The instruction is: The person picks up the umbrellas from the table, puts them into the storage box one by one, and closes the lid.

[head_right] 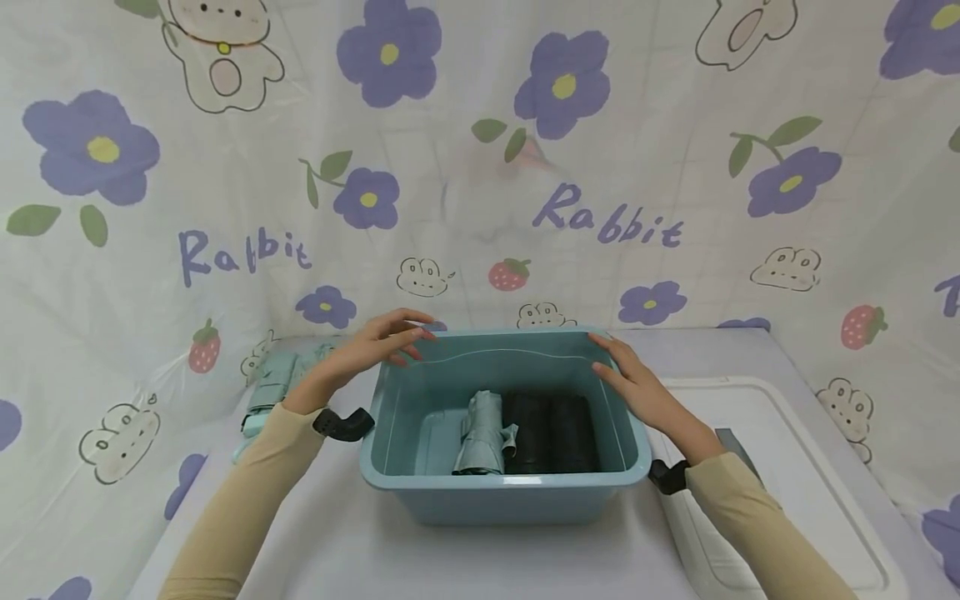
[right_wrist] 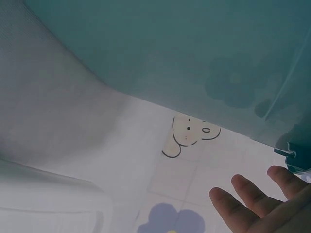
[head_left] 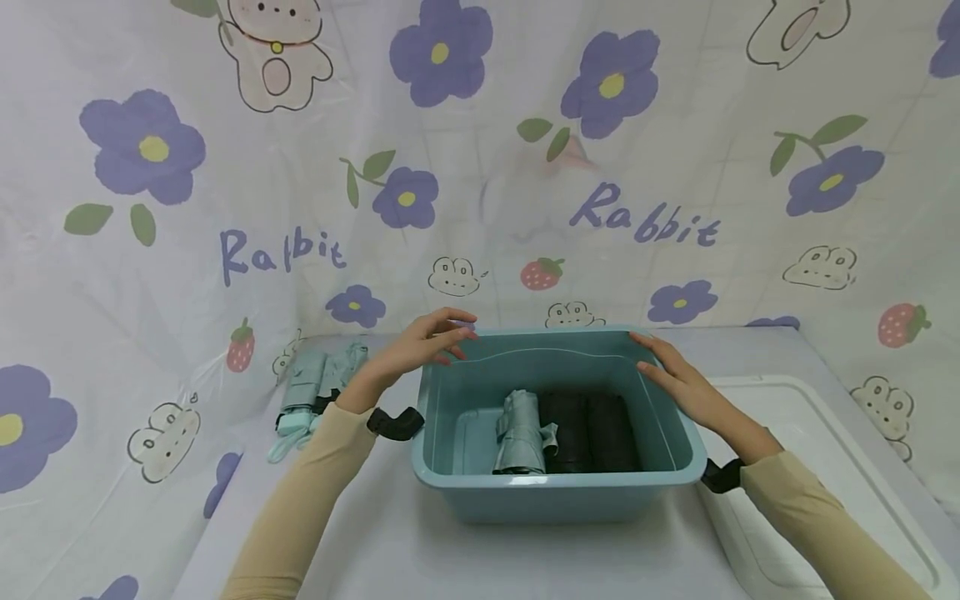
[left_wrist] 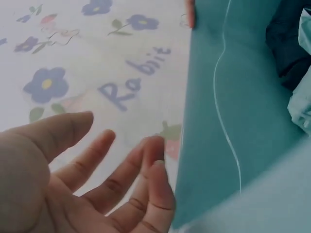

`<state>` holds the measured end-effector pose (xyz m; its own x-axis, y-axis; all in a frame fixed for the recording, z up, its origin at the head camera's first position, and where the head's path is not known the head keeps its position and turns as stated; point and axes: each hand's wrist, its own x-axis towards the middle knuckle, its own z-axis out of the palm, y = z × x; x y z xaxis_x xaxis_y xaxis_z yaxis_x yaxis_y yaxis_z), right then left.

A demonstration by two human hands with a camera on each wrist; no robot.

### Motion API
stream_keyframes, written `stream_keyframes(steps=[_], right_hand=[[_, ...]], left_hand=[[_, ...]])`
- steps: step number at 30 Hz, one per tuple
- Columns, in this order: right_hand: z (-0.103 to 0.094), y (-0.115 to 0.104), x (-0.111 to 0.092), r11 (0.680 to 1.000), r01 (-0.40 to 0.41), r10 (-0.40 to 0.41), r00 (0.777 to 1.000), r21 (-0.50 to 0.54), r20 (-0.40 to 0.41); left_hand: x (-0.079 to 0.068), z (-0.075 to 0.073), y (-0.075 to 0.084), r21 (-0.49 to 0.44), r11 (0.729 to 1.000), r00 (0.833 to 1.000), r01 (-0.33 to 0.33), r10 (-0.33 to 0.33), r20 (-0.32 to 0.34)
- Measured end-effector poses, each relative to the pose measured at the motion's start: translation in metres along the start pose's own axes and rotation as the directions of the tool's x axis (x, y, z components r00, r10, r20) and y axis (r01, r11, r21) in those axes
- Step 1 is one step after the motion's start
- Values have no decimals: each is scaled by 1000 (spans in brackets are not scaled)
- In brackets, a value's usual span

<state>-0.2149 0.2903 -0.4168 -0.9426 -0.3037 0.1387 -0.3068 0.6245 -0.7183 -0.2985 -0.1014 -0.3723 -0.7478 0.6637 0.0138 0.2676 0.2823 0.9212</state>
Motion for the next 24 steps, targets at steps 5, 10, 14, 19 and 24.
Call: stream_keyframes(steps=[5,10,14,19,24], right_hand=[[0,-1,-1,1000,8,-8,1000,9,2],[0,-1,0,1000,7,-7,1000,12,-5],[0,-1,0,1000,9,-9,1000,13,2],[0,-1,0,1000,13,-13,1000,12,-4],[1,1,0,1000,4,-4,1000,16,-12]], left_hand=[[-21,-5,16,27,999,993,-26,29,-116],[-31,-12,3,78,995,970,-67,84,-229],[-34,-18,-21,159,984,947,-82,127,-296],[-41,-20,-46,289,955,920,-65,169,-353],[-49,-17,-63,343,938,905,-46,185,-384]])
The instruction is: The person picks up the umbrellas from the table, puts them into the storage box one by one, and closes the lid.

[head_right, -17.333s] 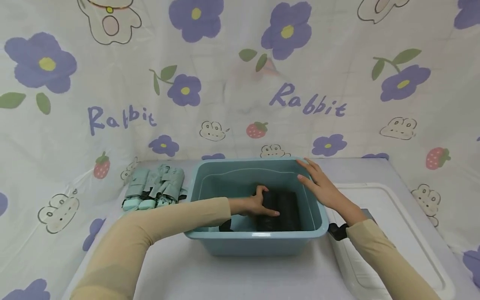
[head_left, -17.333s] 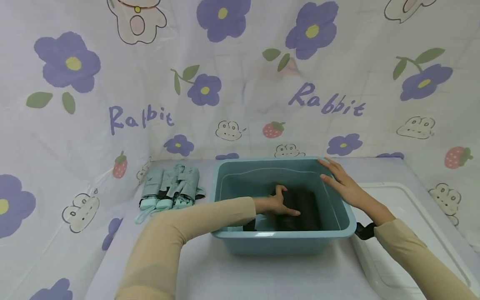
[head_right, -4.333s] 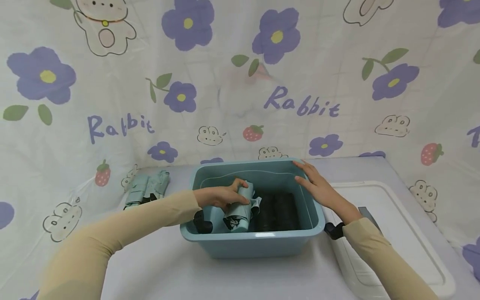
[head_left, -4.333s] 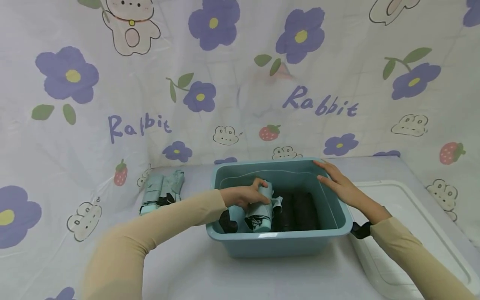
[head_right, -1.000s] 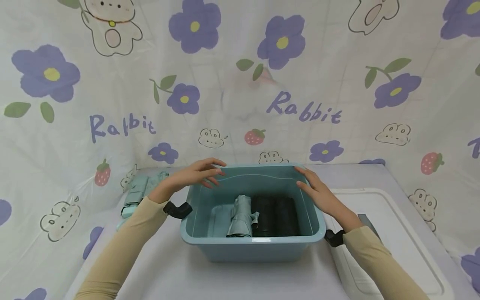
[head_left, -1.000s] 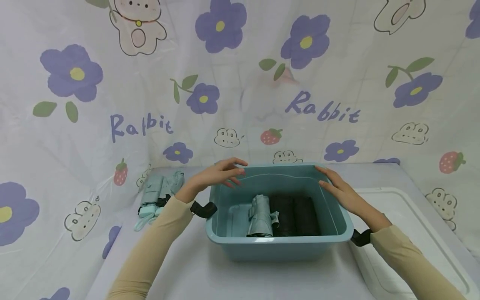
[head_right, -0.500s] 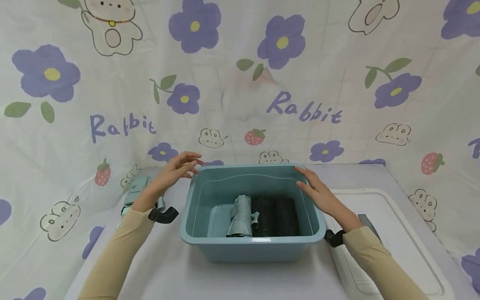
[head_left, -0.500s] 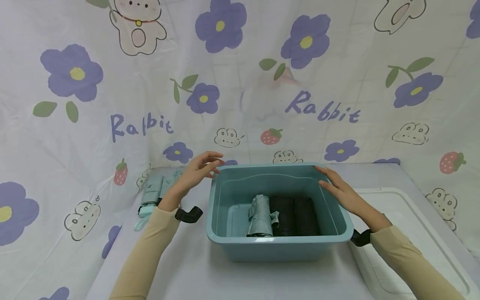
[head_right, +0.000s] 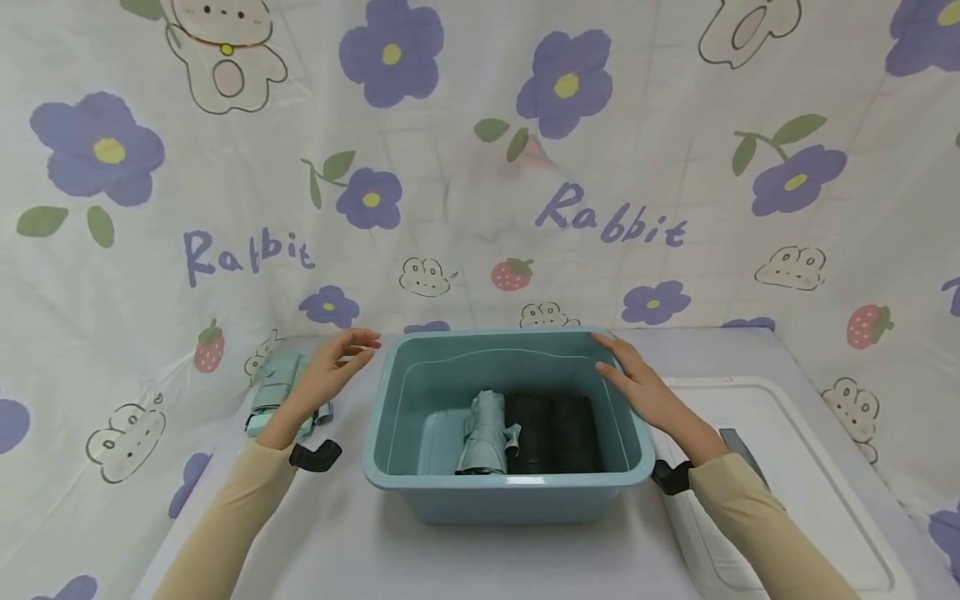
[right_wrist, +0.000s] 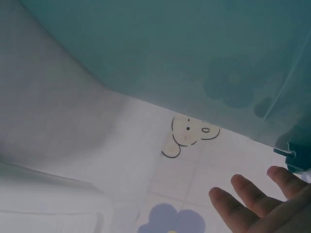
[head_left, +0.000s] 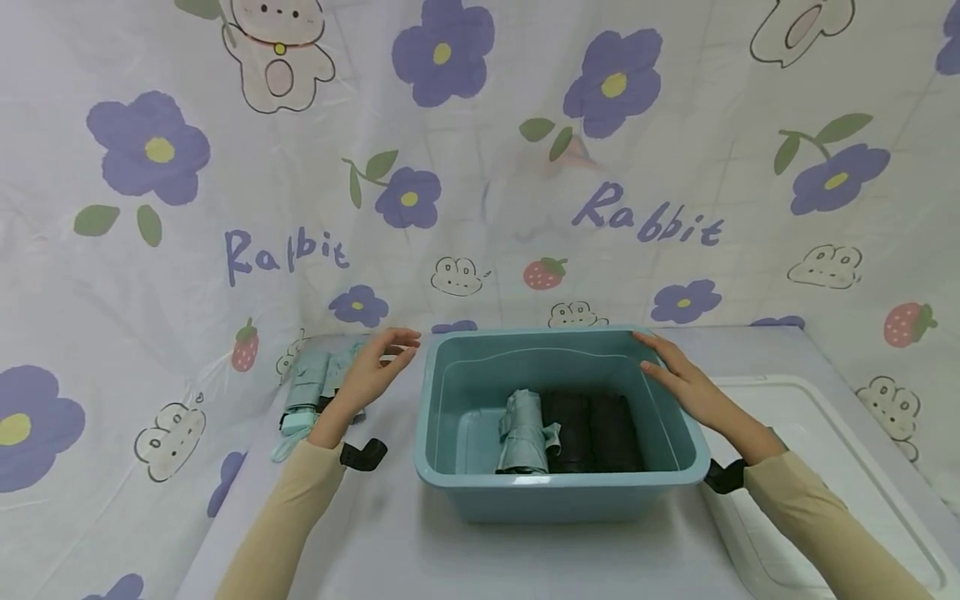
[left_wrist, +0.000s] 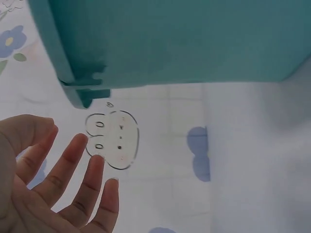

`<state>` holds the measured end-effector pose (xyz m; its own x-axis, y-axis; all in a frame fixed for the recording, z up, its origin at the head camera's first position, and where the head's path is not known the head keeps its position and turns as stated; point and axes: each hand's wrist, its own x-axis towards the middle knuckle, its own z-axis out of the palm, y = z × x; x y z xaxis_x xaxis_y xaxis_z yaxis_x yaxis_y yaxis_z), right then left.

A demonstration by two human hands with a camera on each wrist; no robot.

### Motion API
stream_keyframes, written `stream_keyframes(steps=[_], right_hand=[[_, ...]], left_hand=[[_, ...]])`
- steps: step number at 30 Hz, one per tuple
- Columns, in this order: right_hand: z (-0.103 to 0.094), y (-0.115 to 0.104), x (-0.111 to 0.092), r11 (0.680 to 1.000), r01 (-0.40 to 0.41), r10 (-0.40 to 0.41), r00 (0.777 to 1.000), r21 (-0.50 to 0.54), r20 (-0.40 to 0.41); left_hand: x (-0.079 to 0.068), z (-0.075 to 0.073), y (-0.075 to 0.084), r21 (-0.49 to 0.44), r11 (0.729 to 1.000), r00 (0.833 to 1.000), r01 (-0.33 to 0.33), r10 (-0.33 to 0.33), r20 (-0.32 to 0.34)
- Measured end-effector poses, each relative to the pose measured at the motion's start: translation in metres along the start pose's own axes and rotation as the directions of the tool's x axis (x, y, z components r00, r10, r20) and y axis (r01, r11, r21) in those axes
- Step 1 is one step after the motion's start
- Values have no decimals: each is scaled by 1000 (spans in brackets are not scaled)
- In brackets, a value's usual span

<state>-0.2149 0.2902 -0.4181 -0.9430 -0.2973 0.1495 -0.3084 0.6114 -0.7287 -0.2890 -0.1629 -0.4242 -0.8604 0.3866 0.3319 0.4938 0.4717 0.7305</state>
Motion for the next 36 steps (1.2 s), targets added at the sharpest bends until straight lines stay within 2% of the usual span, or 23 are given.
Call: stream_keyframes(steps=[7,12,15,18,23,31,36], right_hand=[[1,0,2,1000,12,-12,1000,3,3],[1,-1,0,1000,9,-9,1000,12,1],[1,-1,0,1000,8,-9,1000,14,7],[0,-1,0,1000,8,-8,1000,11,12],[0,-2,0,1000,0,0,1000,7,15],[0,-2,0,1000,11,-11,1000,-1,15],[1,-1,1,1000,9,-9,1000,-2,10]], left_hand=[[-17,4,-24,78,995,997,65,-62,-34],[-29,3,-42,109,991,996,72,-66,-64],[-34,1,-55,173,981,994,88,-76,-75],[-41,-2,-68,262,949,984,174,-154,-93],[-51,-8,-83,363,875,947,321,-291,-137],[-53,-15,-93,415,813,912,409,-378,-158],[-49,-18,-102,451,772,888,448,-444,-121]])
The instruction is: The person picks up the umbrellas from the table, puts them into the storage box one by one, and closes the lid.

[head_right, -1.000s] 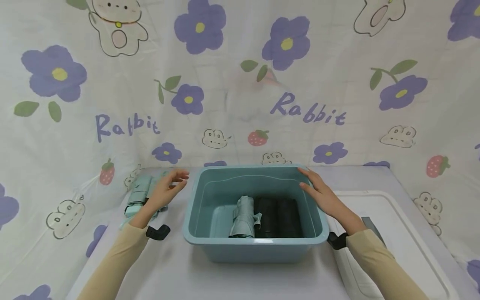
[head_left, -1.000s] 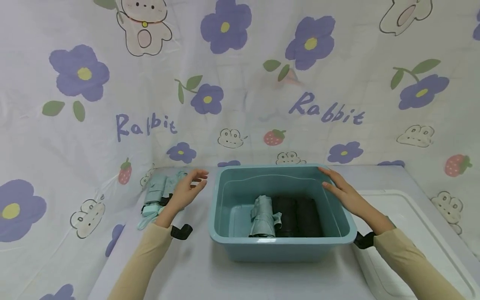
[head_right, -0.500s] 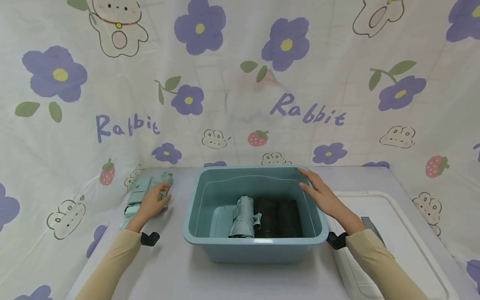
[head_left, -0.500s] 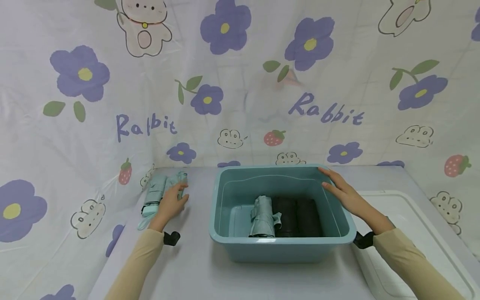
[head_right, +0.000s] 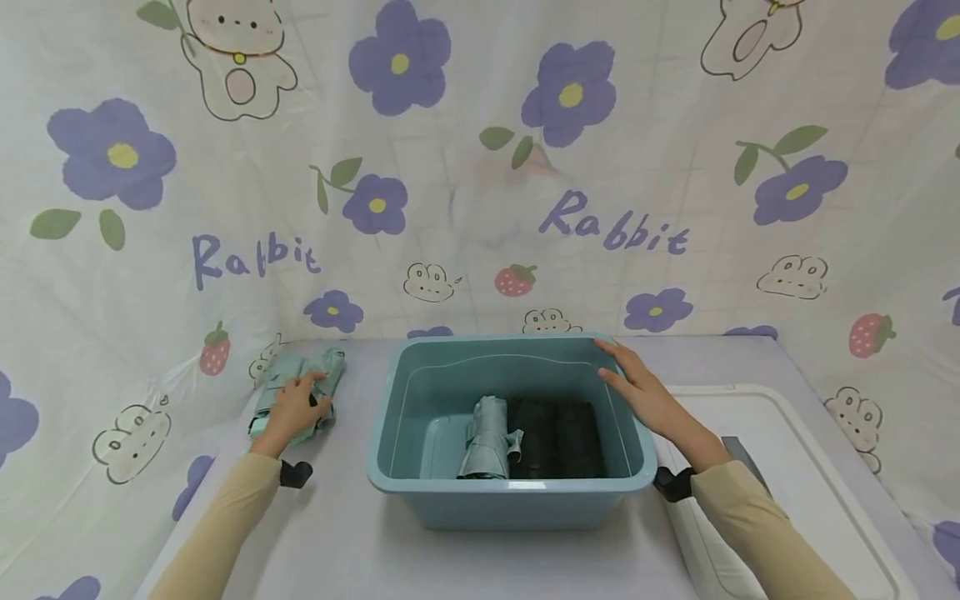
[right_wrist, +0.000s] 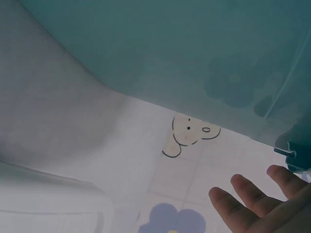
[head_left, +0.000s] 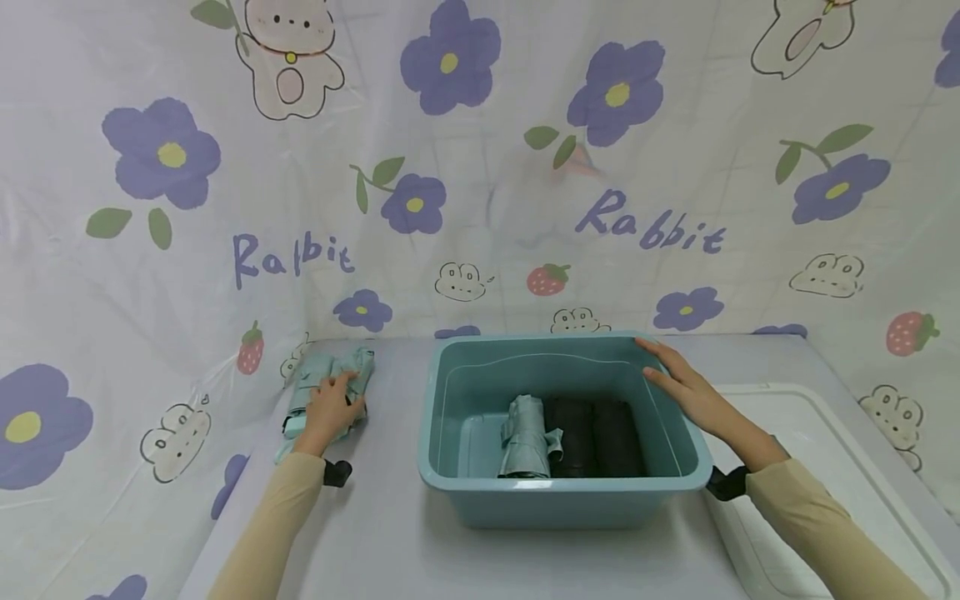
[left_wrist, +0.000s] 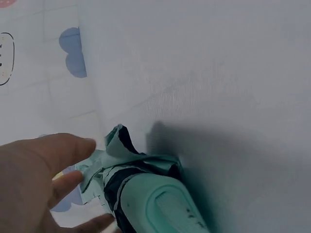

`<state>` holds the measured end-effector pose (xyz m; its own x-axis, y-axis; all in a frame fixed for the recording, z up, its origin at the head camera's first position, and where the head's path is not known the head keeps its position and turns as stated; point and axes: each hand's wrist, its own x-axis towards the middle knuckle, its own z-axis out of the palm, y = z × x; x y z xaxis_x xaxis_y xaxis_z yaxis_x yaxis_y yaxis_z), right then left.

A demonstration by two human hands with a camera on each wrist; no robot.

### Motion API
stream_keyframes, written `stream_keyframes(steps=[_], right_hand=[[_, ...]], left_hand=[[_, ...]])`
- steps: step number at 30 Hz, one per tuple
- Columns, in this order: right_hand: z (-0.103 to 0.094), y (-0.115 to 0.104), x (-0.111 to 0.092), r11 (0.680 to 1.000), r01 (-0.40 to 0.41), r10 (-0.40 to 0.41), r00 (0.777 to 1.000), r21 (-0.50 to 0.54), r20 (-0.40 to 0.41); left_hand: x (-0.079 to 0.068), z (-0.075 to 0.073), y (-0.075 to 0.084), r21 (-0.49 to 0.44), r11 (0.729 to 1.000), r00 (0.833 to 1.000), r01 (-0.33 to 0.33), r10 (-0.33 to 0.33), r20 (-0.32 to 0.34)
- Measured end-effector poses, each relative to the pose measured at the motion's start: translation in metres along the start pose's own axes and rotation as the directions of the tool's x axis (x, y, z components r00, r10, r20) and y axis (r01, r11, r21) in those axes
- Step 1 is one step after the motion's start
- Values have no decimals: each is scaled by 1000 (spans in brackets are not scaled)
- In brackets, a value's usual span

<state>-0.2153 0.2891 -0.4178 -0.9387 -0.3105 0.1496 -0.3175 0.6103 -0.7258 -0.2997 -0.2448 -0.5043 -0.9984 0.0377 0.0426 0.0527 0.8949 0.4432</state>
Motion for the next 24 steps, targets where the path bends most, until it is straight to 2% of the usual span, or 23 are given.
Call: stream_keyframes(steps=[5,12,19,24], right_hand=[[1,0,0,1000,-4,4,1000,-2,0],[0,-1,-1,1000,3,-3,1000,8,-4],[-1,1,-1,1000,-10,10,1000,9,-2],[-1,1,0,1000,-1,1,1000,5,7]], left_hand=[[9,-4,-2,55,998,996,29,-34,81],[27,-11,0,174,985,994,-7,-12,111],[34,-14,9,165,985,974,58,-92,208],[39,-10,11,167,985,964,46,-88,249]])
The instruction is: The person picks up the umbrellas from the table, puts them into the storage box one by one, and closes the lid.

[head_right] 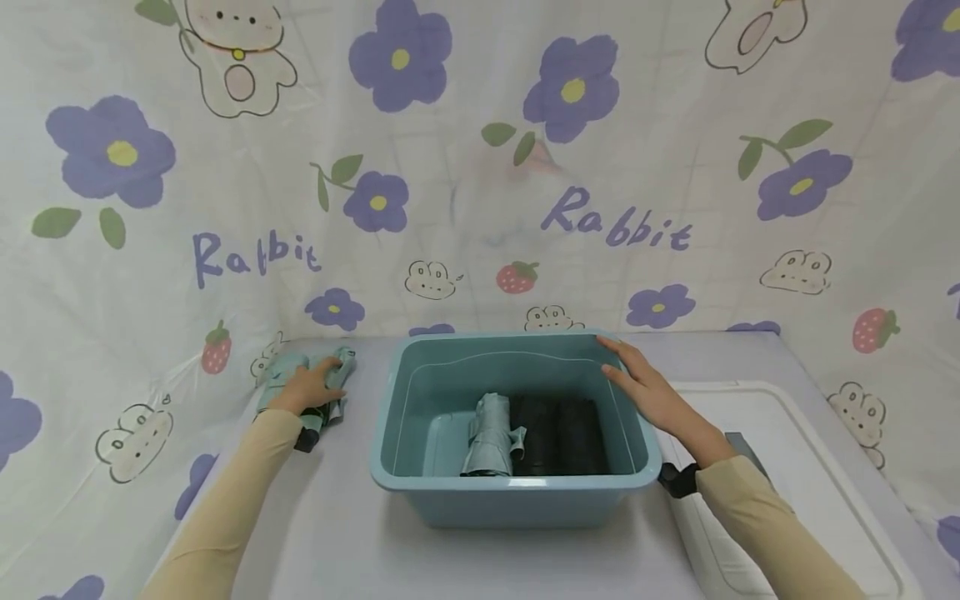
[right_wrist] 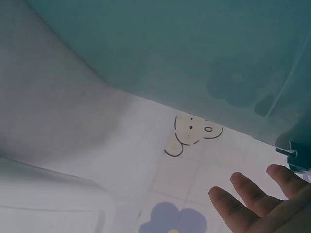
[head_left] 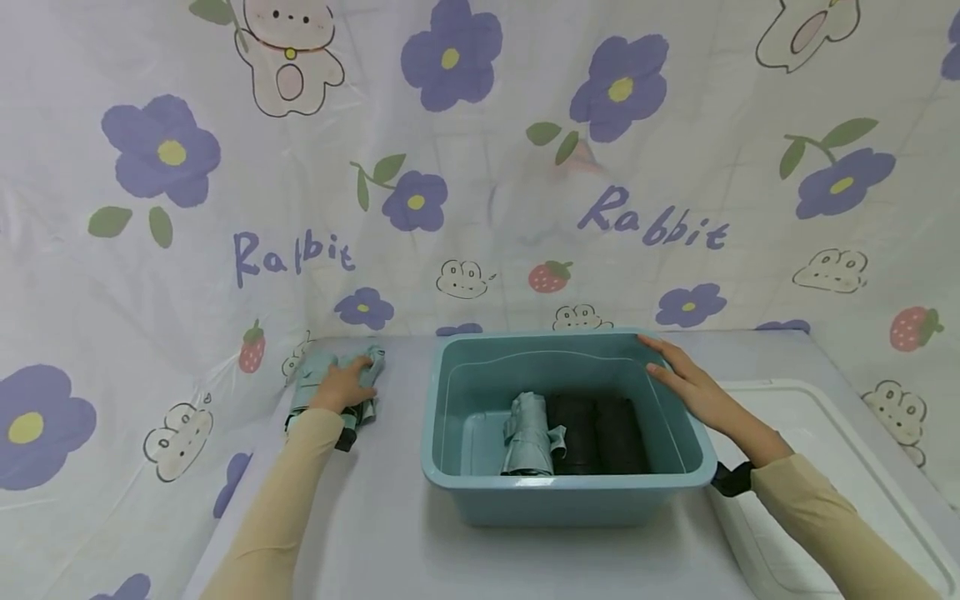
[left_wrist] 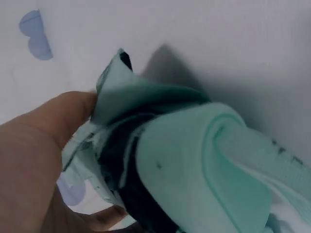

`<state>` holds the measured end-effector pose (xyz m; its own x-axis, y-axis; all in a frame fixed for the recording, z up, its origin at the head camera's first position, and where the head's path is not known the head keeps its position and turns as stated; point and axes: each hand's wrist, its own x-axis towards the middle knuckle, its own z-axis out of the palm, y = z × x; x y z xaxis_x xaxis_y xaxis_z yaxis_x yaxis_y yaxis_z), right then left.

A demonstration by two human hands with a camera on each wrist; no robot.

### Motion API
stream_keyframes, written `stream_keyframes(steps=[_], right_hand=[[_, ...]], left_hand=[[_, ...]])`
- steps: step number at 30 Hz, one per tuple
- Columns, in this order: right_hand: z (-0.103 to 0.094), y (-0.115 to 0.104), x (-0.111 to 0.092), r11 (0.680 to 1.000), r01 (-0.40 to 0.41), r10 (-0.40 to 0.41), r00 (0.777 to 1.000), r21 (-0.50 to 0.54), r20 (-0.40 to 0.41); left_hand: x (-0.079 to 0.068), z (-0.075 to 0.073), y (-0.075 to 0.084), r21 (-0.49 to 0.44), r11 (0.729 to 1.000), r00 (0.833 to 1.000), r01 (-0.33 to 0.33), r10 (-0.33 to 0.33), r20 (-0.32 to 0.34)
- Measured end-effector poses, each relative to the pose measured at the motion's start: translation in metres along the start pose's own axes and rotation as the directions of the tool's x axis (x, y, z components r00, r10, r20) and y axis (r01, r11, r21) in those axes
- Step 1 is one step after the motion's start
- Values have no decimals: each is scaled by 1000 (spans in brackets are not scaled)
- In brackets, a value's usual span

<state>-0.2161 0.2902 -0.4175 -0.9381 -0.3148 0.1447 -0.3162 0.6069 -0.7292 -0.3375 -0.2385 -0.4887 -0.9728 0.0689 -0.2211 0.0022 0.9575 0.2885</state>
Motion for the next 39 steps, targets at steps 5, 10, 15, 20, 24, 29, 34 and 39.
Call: stream_keyframes(steps=[5,10,15,20,24,29,34,39], right_hand=[[-1,2,0,1000,-6,6,1000,-2,-1],[-2,2,-1,1000,-6,6,1000,5,0],[-2,1,-2,1000,-6,6,1000,2,3],[-2,2,-2,1000,1,-1,1000,-4,-2],[-2,4,-2,1000,-1,1,1000,-7,-4],[-2,3,-2,1000,2,-2,1000,-7,0],[-2,3,-2,1000,6,-6,1000,-11,-1],[-2,0,-3,1000,6,-6,1000,-4,-2]], left_hand=[[3,0,2,-23,1000,1000,8,-8,-14],[6,2,-1,-63,998,999,22,-23,-23],[6,4,-4,-113,993,999,37,-37,9],[6,7,-3,-129,992,999,-5,10,36],[4,6,-1,-161,987,998,-17,26,55],[-2,1,5,-228,974,992,-2,31,123],[-8,-5,13,-242,970,987,-12,49,150],[-13,-10,19,-216,975,988,-48,79,134]])
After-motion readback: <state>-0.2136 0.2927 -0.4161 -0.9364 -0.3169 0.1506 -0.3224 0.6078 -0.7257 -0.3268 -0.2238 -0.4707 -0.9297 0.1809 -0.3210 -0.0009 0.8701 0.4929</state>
